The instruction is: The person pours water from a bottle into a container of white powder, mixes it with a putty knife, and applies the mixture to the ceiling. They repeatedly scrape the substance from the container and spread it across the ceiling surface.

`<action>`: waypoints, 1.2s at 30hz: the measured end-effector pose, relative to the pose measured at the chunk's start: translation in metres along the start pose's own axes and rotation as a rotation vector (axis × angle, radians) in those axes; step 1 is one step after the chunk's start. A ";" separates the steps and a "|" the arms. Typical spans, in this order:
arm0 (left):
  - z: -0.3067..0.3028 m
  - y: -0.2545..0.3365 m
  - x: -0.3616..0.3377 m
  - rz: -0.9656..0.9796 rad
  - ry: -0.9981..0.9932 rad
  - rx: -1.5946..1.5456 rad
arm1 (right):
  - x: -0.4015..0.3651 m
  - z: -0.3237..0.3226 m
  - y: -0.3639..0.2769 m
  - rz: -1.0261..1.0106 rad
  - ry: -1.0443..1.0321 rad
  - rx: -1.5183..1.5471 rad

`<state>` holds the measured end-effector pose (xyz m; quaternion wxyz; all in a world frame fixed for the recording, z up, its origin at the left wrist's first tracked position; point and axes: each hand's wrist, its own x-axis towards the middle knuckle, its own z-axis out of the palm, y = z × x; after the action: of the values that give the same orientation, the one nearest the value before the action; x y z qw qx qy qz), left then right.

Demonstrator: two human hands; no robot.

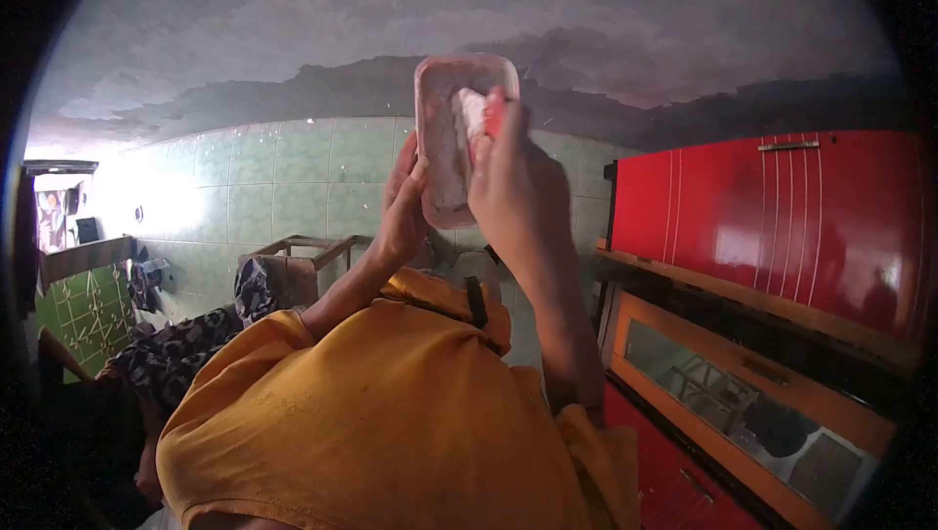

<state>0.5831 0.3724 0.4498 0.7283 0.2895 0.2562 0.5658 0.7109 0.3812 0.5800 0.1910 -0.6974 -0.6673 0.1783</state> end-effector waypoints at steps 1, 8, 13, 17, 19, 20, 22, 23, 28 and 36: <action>0.000 0.001 -0.001 0.004 0.007 0.003 | -0.002 -0.002 0.000 0.003 0.030 0.019; 0.001 -0.001 0.001 0.019 0.031 0.066 | 0.001 -0.003 -0.001 0.006 0.054 -0.004; 0.007 0.007 0.002 -0.004 0.006 0.051 | 0.003 -0.010 0.002 -0.048 0.096 -0.054; 0.009 0.004 0.002 0.011 -0.013 0.011 | 0.002 -0.010 0.001 0.039 -0.009 -0.068; 0.008 0.006 0.002 0.000 0.022 0.017 | 0.000 -0.020 -0.006 -0.005 0.102 0.012; 0.010 0.006 0.002 0.006 0.013 0.014 | 0.003 -0.013 -0.002 0.018 0.043 -0.009; 0.012 0.007 0.005 0.024 -0.010 0.008 | 0.013 0.005 0.008 0.060 -0.069 -0.050; 0.010 0.005 0.006 0.013 -0.004 0.013 | 0.014 0.002 0.009 0.082 -0.084 -0.046; -0.001 -0.004 0.006 -0.028 0.032 0.023 | 0.009 0.006 0.015 0.053 0.044 0.031; -0.013 -0.008 0.010 -0.029 0.052 0.166 | 0.018 0.018 0.021 0.079 -0.039 -0.067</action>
<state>0.5816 0.3819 0.4344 0.7033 0.3301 0.3251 0.5392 0.7206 0.3987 0.5540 0.1474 -0.7257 -0.6484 0.1767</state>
